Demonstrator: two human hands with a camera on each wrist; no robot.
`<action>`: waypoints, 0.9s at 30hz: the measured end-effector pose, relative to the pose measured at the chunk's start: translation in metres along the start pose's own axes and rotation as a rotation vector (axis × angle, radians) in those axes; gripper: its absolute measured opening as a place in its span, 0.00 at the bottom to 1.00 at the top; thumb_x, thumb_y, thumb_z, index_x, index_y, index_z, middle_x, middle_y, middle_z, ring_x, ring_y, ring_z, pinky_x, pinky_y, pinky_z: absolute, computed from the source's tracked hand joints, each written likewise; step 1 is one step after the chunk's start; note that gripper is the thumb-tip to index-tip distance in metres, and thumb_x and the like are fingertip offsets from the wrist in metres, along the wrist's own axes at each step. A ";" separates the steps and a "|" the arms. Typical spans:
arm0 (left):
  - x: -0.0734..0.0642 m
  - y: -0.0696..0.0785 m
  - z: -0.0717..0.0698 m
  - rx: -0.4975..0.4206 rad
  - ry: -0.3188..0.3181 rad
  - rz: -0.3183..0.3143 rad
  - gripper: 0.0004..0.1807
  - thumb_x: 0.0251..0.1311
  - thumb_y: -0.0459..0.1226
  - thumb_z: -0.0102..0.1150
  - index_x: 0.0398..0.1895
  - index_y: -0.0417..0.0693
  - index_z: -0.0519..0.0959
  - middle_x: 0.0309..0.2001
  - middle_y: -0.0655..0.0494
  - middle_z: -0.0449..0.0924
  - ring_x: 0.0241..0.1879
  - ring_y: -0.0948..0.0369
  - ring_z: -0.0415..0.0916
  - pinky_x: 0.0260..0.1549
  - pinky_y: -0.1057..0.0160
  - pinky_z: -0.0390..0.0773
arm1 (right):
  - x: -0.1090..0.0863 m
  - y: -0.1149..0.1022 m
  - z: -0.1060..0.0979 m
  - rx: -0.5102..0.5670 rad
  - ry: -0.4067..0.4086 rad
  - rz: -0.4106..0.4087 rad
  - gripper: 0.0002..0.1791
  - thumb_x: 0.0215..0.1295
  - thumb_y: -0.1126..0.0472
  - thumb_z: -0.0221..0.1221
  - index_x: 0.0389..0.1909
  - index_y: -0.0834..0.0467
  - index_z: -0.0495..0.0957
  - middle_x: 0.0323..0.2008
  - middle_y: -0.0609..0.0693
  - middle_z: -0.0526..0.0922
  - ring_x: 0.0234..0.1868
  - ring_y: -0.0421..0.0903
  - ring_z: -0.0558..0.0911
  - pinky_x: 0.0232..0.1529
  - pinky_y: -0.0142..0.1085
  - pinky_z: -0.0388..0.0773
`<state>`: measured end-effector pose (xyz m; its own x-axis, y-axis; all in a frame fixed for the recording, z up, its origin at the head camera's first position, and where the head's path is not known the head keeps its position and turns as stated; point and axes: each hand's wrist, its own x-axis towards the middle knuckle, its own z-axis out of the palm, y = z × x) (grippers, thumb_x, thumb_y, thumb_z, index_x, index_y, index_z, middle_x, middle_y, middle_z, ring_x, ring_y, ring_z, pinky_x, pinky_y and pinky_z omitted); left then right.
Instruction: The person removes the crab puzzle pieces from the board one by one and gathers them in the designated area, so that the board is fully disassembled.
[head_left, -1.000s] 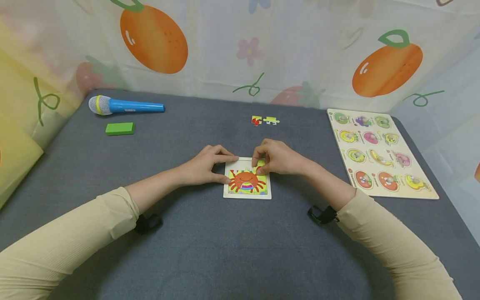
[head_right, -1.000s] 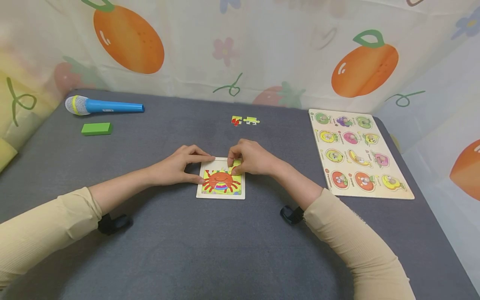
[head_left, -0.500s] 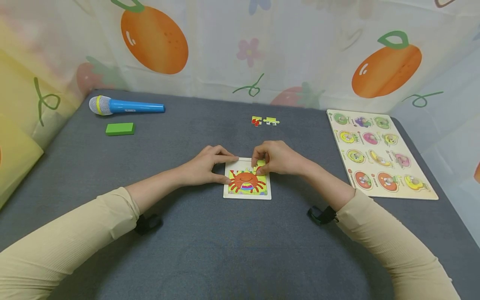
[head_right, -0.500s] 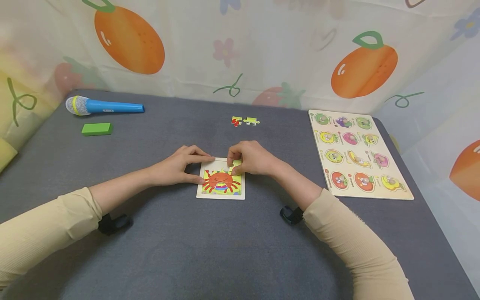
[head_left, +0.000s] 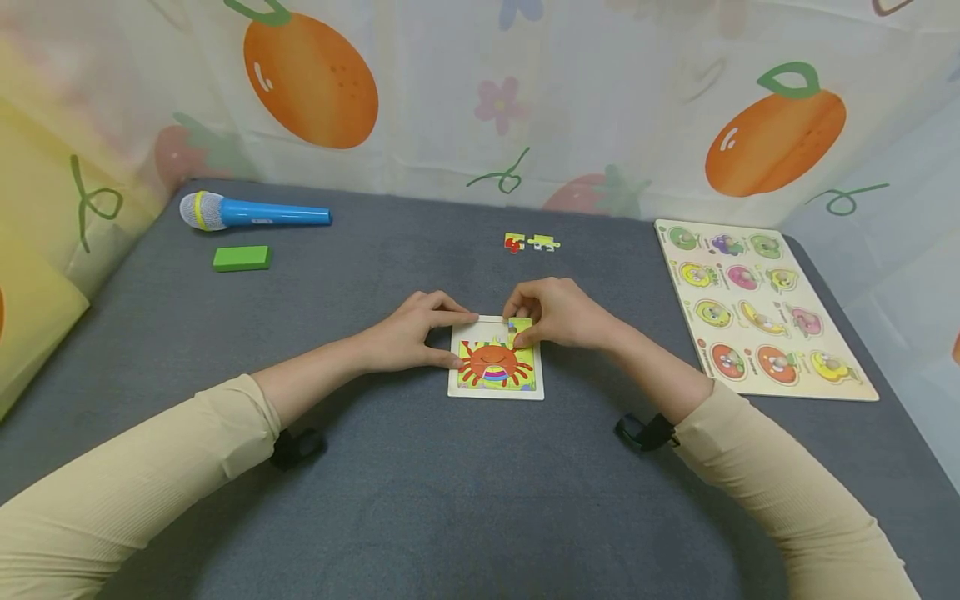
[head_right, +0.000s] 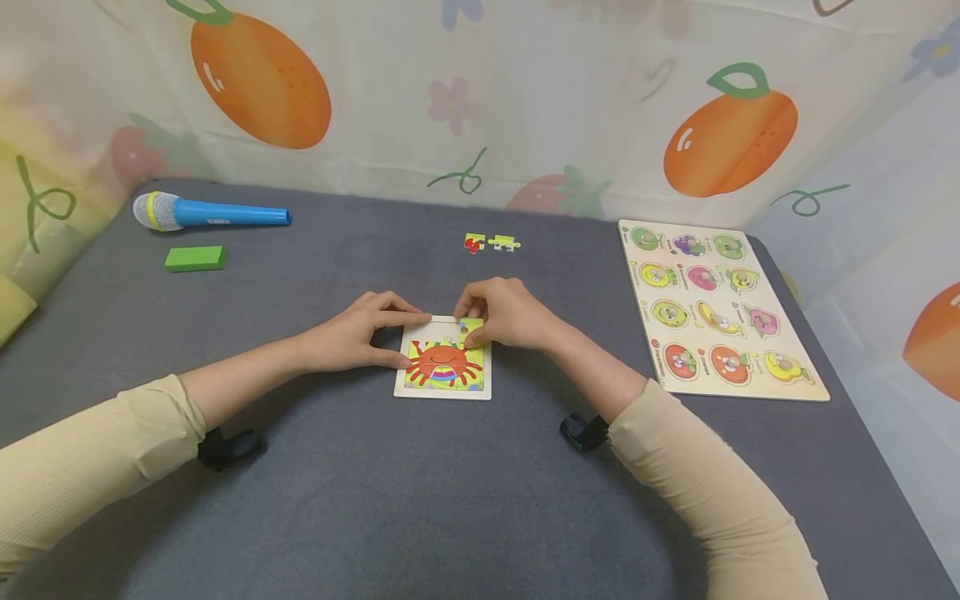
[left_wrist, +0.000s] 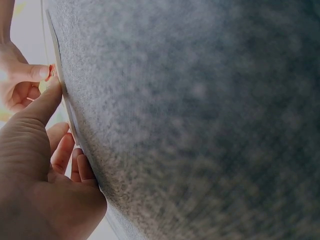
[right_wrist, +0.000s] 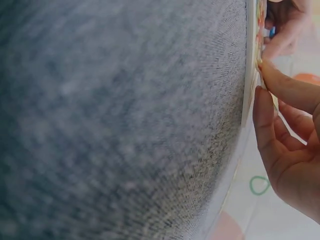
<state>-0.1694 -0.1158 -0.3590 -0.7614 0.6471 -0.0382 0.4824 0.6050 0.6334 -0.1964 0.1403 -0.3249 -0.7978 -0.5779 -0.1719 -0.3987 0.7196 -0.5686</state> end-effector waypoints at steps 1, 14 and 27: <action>0.000 0.000 0.000 -0.002 0.000 -0.002 0.36 0.55 0.45 0.71 0.68 0.50 0.72 0.62 0.51 0.72 0.56 0.53 0.63 0.54 0.54 0.62 | 0.000 0.000 0.000 0.008 0.000 0.000 0.16 0.50 0.62 0.74 0.41 0.53 0.84 0.35 0.48 0.87 0.37 0.43 0.79 0.37 0.34 0.74; 0.000 0.001 -0.001 -0.010 0.003 -0.002 0.37 0.54 0.45 0.72 0.68 0.50 0.73 0.62 0.51 0.72 0.57 0.53 0.63 0.54 0.54 0.62 | -0.001 0.004 -0.004 0.128 -0.053 0.011 0.11 0.62 0.63 0.65 0.46 0.54 0.84 0.39 0.50 0.87 0.36 0.42 0.83 0.37 0.35 0.78; 0.000 0.001 -0.001 -0.011 -0.002 -0.006 0.36 0.54 0.45 0.72 0.68 0.50 0.73 0.62 0.50 0.72 0.56 0.53 0.63 0.54 0.54 0.62 | -0.002 0.006 -0.009 0.287 -0.016 0.097 0.13 0.63 0.64 0.65 0.47 0.61 0.79 0.34 0.55 0.86 0.30 0.42 0.86 0.37 0.38 0.85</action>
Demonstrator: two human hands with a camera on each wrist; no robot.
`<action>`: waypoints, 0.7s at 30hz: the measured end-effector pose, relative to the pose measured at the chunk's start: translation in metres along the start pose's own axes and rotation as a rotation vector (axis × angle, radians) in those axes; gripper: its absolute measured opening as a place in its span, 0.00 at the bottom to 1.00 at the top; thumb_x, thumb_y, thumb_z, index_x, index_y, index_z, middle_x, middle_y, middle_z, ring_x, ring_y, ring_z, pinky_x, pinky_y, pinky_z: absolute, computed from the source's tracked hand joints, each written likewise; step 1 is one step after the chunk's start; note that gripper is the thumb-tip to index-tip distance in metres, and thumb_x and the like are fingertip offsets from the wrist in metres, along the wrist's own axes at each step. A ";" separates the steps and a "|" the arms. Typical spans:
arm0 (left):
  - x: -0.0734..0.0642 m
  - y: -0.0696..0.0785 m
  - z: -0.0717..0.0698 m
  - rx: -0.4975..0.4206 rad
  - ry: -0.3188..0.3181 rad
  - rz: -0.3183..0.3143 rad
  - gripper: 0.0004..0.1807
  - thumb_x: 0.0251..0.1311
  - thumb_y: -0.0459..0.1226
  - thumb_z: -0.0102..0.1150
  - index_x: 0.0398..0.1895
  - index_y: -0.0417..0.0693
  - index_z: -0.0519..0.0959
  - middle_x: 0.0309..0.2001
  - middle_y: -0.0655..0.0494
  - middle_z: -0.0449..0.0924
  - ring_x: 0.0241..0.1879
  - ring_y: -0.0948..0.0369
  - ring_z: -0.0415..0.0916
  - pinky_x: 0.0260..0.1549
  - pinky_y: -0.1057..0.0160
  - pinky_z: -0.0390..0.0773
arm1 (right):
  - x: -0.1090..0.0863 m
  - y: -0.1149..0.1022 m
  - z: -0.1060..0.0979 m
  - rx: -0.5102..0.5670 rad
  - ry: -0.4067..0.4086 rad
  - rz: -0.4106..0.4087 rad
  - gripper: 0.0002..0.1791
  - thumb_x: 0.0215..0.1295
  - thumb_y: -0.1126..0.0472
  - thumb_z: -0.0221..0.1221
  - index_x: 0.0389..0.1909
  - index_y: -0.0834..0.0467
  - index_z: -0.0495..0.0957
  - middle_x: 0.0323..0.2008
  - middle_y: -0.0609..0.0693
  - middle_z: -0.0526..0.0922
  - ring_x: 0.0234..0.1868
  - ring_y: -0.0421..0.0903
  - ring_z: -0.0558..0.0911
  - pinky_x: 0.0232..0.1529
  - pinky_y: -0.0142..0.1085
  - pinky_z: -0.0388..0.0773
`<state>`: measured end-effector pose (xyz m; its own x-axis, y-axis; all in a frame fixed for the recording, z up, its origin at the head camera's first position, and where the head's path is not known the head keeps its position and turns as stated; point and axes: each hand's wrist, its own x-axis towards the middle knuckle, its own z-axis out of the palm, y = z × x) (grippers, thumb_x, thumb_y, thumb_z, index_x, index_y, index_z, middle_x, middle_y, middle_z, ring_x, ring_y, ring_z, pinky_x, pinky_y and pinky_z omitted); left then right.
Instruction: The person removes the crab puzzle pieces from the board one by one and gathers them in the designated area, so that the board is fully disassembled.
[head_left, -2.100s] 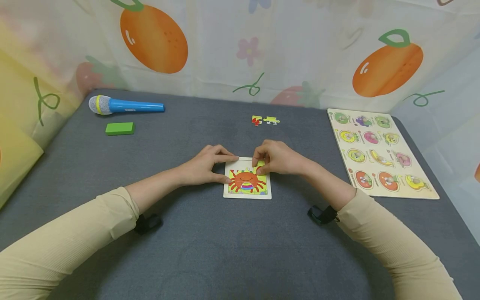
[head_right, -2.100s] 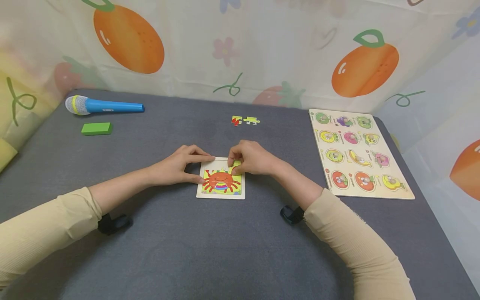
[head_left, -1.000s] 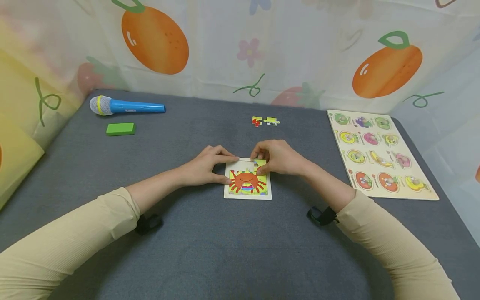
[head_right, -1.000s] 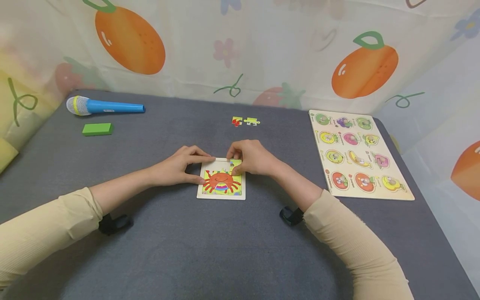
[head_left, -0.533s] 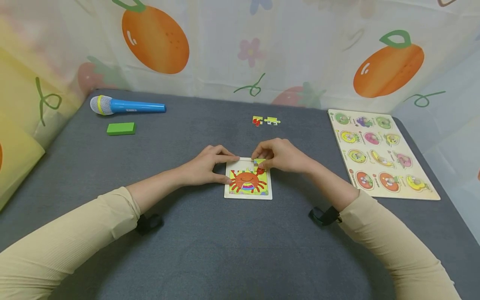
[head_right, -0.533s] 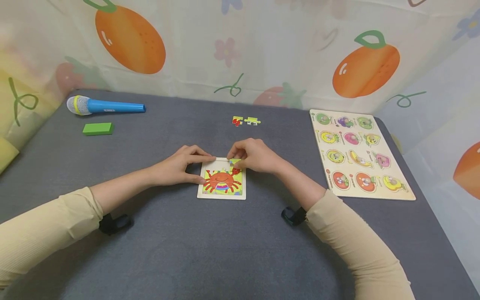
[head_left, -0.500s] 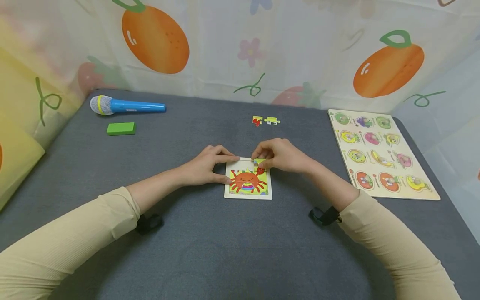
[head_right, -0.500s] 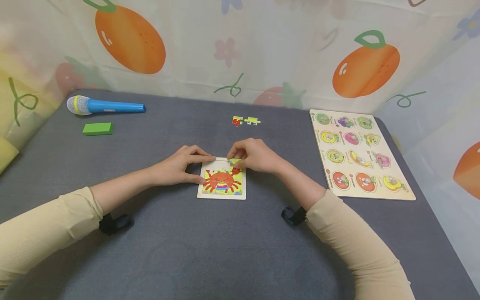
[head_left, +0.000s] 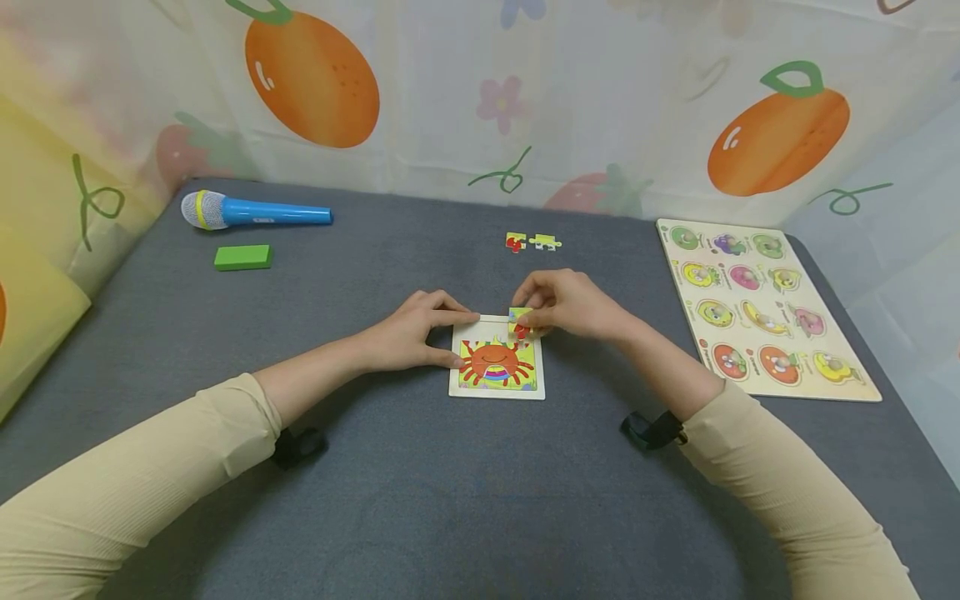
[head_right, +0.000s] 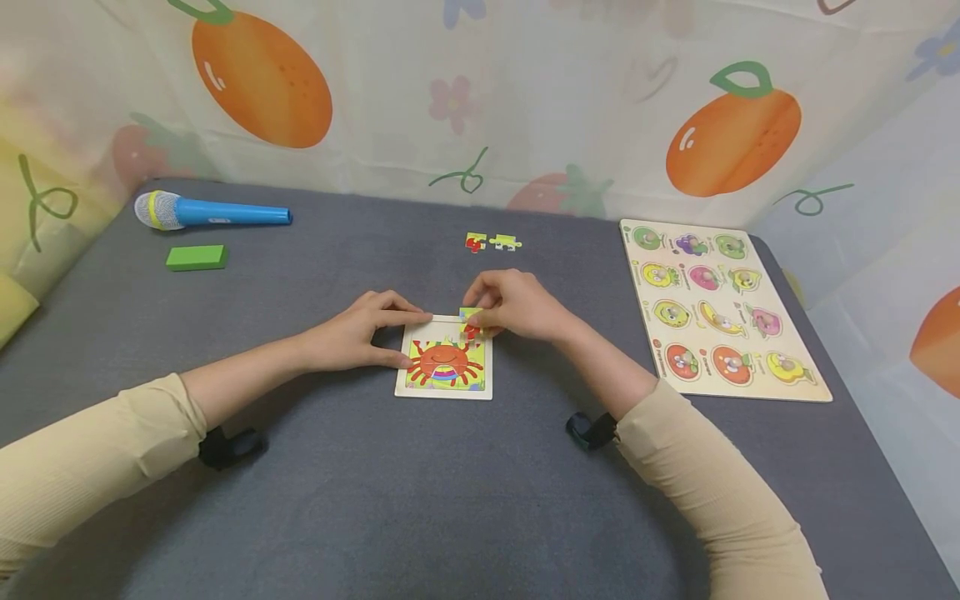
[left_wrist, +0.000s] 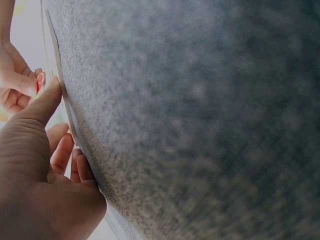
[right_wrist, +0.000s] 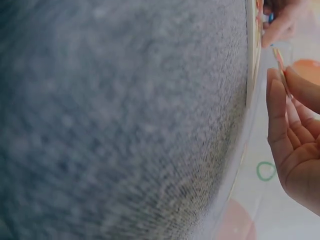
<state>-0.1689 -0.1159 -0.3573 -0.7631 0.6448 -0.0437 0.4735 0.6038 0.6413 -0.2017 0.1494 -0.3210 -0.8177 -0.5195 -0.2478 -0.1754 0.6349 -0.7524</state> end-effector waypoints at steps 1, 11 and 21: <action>0.000 0.000 0.000 0.001 -0.001 -0.001 0.36 0.54 0.45 0.72 0.68 0.50 0.73 0.62 0.50 0.72 0.57 0.53 0.63 0.54 0.54 0.63 | 0.000 0.000 -0.001 0.012 0.007 0.007 0.13 0.63 0.63 0.65 0.47 0.61 0.79 0.34 0.56 0.86 0.29 0.42 0.86 0.37 0.38 0.85; 0.001 0.000 0.000 0.003 -0.006 -0.013 0.36 0.54 0.45 0.72 0.68 0.51 0.72 0.62 0.50 0.72 0.57 0.53 0.62 0.53 0.55 0.63 | 0.000 0.007 -0.014 0.080 0.092 0.018 0.12 0.66 0.62 0.63 0.49 0.58 0.81 0.34 0.56 0.84 0.32 0.51 0.88 0.38 0.41 0.86; 0.000 0.001 0.000 -0.003 0.001 -0.010 0.36 0.54 0.45 0.72 0.68 0.51 0.73 0.62 0.51 0.72 0.57 0.53 0.62 0.53 0.55 0.63 | 0.002 0.016 -0.026 0.023 0.184 0.006 0.14 0.67 0.67 0.60 0.52 0.58 0.82 0.35 0.54 0.78 0.36 0.49 0.86 0.42 0.40 0.84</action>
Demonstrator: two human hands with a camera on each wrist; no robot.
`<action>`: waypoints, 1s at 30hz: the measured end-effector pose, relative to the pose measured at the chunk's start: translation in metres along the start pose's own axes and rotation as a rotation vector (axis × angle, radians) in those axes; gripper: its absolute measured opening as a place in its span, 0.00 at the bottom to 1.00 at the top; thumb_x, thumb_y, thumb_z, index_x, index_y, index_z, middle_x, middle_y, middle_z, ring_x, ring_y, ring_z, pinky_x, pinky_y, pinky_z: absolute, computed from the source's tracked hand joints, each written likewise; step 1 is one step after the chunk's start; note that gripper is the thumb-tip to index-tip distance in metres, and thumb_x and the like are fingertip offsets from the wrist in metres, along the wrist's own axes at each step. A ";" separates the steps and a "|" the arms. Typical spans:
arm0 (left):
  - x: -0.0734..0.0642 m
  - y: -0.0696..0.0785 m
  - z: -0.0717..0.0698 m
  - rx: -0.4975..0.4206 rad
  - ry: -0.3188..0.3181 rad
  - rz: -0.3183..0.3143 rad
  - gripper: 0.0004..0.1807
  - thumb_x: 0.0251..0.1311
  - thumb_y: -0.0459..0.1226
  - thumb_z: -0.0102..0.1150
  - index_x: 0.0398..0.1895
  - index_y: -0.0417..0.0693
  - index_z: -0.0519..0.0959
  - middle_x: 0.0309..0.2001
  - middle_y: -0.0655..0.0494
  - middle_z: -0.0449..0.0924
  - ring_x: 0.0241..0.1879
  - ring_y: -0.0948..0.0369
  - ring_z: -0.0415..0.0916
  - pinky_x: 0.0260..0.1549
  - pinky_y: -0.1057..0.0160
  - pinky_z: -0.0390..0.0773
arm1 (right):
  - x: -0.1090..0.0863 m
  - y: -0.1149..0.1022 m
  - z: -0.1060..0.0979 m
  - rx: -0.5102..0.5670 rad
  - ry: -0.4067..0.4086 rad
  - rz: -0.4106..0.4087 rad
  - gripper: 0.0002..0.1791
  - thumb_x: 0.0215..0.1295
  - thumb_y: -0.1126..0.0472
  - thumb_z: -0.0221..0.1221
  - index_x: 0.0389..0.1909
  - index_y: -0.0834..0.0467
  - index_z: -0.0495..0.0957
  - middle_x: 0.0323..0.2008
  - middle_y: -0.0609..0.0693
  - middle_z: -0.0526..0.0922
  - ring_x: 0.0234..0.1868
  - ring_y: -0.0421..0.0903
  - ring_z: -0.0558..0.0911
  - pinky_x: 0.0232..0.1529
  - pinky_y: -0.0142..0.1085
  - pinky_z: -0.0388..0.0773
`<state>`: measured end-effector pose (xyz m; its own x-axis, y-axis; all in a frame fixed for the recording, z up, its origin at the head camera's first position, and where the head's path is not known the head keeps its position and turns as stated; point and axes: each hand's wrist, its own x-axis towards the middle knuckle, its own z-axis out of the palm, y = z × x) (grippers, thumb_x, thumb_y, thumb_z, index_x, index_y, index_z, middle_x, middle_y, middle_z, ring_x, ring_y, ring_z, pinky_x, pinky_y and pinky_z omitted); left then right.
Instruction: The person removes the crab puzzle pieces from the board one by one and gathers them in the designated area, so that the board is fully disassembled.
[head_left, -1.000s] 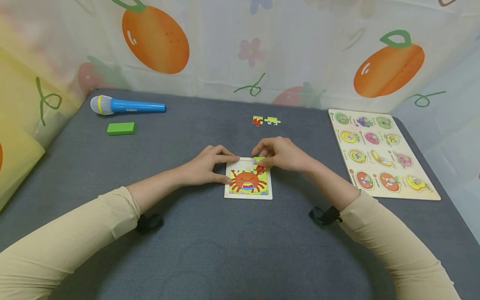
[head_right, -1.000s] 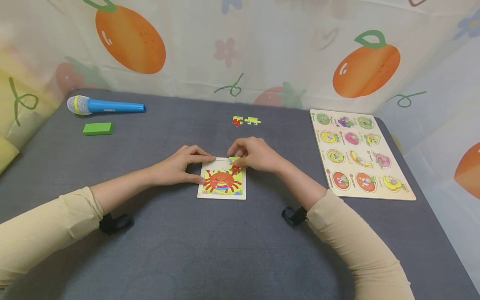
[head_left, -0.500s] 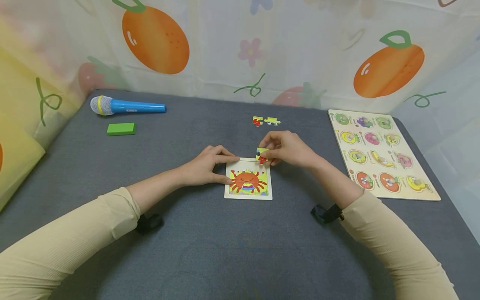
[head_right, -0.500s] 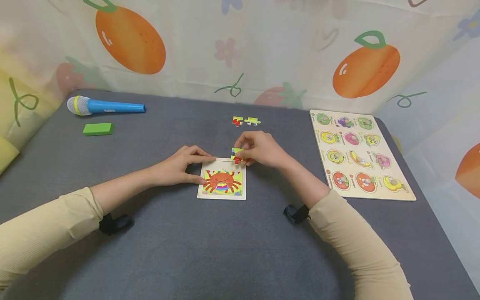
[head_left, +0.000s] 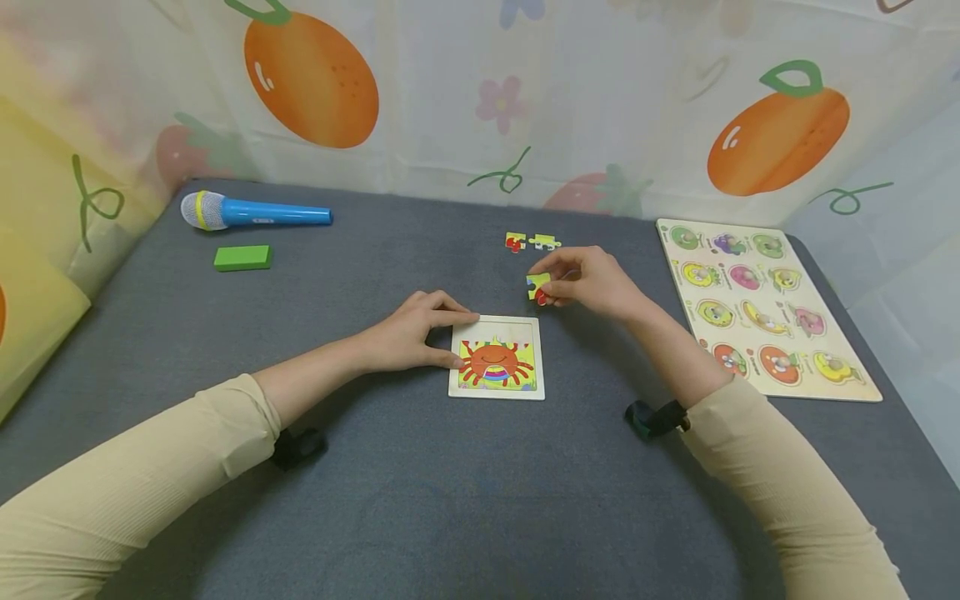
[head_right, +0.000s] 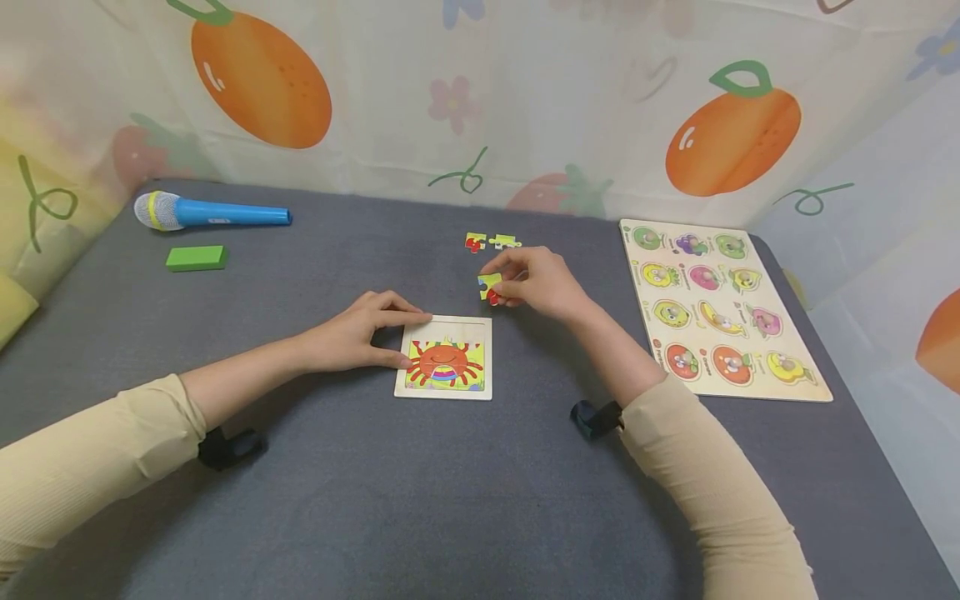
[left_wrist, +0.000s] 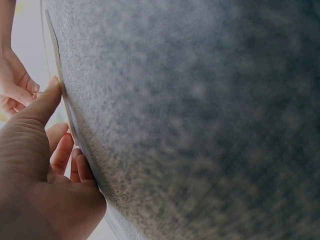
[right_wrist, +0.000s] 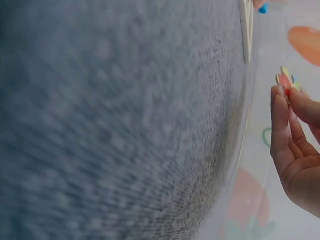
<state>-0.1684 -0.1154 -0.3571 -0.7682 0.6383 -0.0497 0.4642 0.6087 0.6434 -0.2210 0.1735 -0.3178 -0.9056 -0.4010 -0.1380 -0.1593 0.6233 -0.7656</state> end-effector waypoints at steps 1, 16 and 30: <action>0.000 0.000 0.000 0.000 0.001 0.001 0.36 0.54 0.45 0.72 0.68 0.51 0.73 0.62 0.51 0.72 0.57 0.53 0.62 0.54 0.55 0.63 | 0.001 0.001 -0.001 0.000 0.010 0.001 0.15 0.66 0.67 0.60 0.53 0.58 0.82 0.35 0.53 0.77 0.36 0.48 0.86 0.42 0.40 0.84; 0.000 0.000 0.001 0.009 0.000 0.002 0.36 0.54 0.45 0.72 0.68 0.51 0.73 0.62 0.50 0.72 0.57 0.53 0.62 0.54 0.55 0.62 | 0.016 0.023 -0.031 0.220 0.281 0.122 0.19 0.66 0.68 0.60 0.58 0.62 0.76 0.32 0.42 0.76 0.32 0.34 0.81 0.42 0.33 0.84; 0.000 0.001 0.000 0.004 -0.002 0.000 0.36 0.53 0.44 0.73 0.68 0.51 0.73 0.62 0.51 0.72 0.57 0.53 0.62 0.54 0.55 0.62 | 0.032 0.035 -0.043 0.445 0.405 0.211 0.22 0.63 0.73 0.59 0.59 0.71 0.73 0.22 0.37 0.80 0.22 0.31 0.81 0.30 0.24 0.80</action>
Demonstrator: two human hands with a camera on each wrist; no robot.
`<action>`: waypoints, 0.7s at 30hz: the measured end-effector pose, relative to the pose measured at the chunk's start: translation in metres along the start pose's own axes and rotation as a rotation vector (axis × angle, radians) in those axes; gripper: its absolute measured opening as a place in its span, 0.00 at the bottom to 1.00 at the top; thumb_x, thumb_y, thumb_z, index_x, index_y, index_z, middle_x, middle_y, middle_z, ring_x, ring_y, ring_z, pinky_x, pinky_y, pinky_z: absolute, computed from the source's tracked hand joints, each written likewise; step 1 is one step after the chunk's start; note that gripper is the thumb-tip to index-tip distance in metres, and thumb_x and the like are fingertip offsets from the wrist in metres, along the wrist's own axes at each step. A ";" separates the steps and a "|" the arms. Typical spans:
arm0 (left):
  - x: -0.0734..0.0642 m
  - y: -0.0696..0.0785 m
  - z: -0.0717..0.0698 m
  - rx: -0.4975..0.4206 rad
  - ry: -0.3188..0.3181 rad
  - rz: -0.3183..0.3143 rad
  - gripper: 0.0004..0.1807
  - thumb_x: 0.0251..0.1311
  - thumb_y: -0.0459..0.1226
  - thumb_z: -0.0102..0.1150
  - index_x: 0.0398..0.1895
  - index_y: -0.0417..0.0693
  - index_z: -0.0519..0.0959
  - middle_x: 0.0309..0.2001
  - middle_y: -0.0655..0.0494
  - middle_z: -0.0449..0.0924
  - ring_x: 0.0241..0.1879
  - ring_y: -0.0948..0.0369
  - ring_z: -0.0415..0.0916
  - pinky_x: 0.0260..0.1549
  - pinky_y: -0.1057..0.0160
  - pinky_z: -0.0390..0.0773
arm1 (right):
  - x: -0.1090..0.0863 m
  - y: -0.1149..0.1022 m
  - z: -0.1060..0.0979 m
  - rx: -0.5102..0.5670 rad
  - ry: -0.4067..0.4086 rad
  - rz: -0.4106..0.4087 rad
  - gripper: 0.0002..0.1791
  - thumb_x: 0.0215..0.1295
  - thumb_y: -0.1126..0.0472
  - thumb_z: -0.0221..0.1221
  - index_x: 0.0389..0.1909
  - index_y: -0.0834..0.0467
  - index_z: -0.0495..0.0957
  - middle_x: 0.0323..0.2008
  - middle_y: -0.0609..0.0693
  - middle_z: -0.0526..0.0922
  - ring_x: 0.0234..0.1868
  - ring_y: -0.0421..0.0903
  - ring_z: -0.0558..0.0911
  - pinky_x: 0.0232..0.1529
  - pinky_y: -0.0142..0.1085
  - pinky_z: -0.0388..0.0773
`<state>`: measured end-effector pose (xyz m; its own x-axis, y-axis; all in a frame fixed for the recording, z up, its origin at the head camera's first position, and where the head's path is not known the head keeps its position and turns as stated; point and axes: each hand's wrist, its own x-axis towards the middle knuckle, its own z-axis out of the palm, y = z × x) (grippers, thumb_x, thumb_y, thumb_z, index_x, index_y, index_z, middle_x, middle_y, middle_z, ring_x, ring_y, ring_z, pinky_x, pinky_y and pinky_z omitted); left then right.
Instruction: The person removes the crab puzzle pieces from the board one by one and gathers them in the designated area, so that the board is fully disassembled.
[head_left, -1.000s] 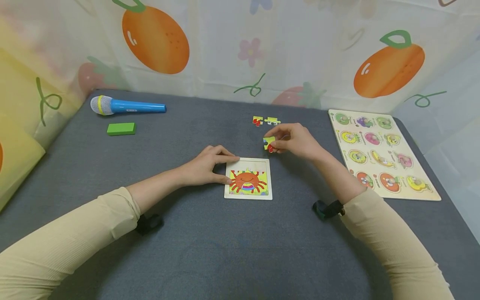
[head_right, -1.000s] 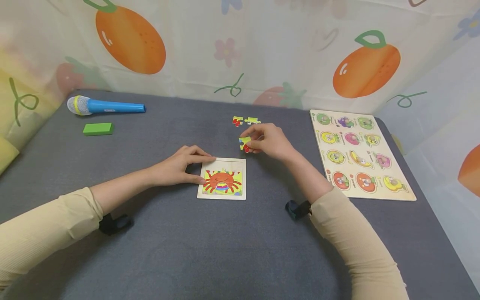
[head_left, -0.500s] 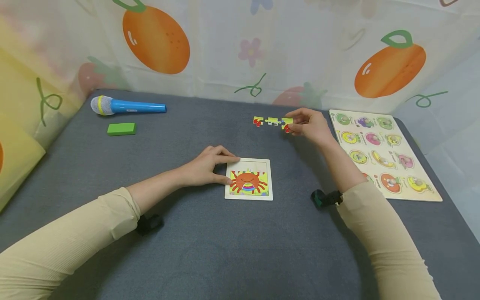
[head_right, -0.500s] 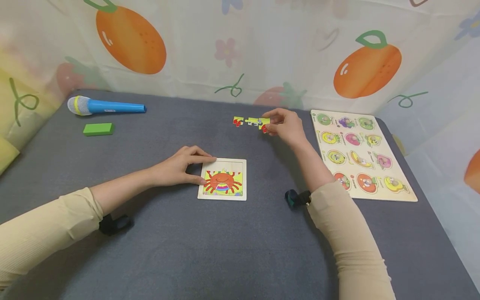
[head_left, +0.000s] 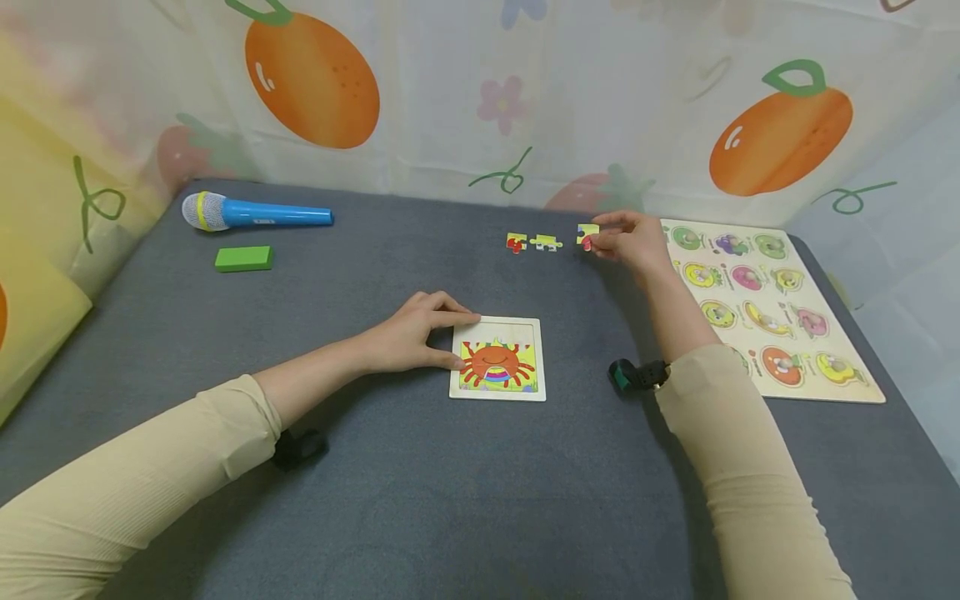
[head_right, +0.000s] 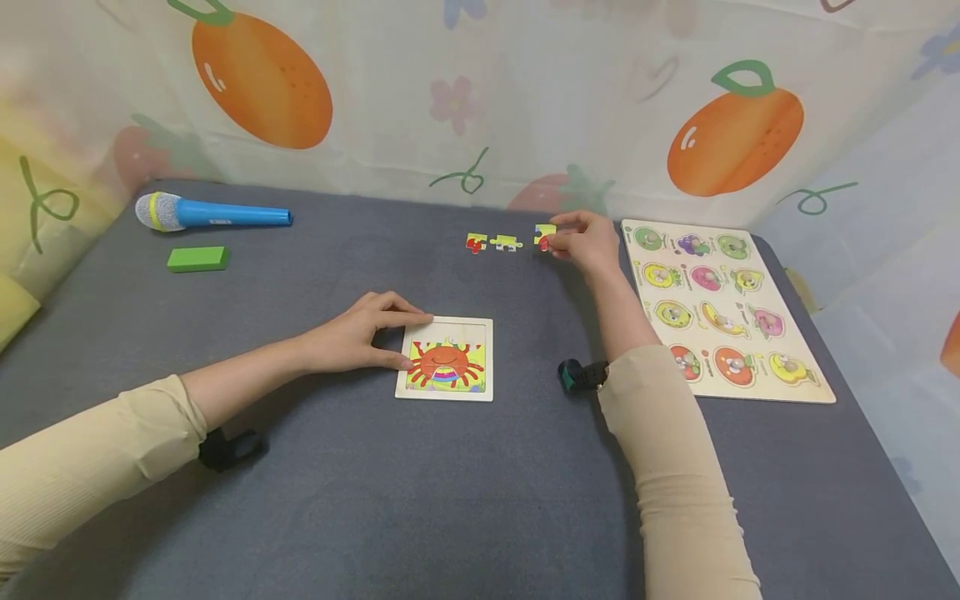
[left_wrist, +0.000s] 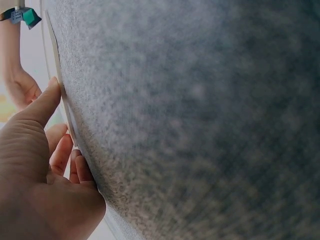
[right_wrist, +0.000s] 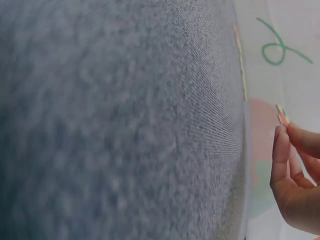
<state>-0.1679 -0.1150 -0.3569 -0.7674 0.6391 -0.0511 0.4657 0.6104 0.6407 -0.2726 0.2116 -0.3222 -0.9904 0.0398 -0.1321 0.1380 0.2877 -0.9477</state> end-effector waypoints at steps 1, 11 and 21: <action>0.000 0.000 0.000 -0.001 0.001 0.000 0.36 0.53 0.45 0.73 0.68 0.51 0.73 0.62 0.51 0.72 0.57 0.53 0.62 0.53 0.56 0.62 | 0.001 0.000 0.000 0.001 0.007 0.011 0.23 0.63 0.73 0.59 0.60 0.72 0.73 0.21 0.36 0.80 0.21 0.31 0.81 0.29 0.24 0.80; 0.000 -0.002 0.001 0.001 0.008 0.004 0.36 0.53 0.45 0.73 0.67 0.51 0.73 0.62 0.50 0.72 0.57 0.53 0.62 0.53 0.56 0.62 | 0.009 0.000 0.008 -0.009 0.048 0.118 0.24 0.64 0.73 0.59 0.61 0.69 0.74 0.25 0.41 0.78 0.20 0.31 0.80 0.29 0.23 0.80; 0.000 0.000 0.000 0.003 0.007 0.007 0.36 0.53 0.44 0.73 0.67 0.50 0.73 0.61 0.50 0.72 0.57 0.53 0.62 0.54 0.56 0.62 | 0.013 0.001 0.015 -0.071 0.038 0.191 0.25 0.62 0.73 0.60 0.62 0.66 0.75 0.35 0.48 0.77 0.21 0.31 0.82 0.32 0.25 0.82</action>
<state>-0.1677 -0.1150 -0.3572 -0.7671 0.6402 -0.0410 0.4728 0.6074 0.6384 -0.2855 0.1984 -0.3293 -0.9459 0.1355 -0.2947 0.3238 0.3378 -0.8838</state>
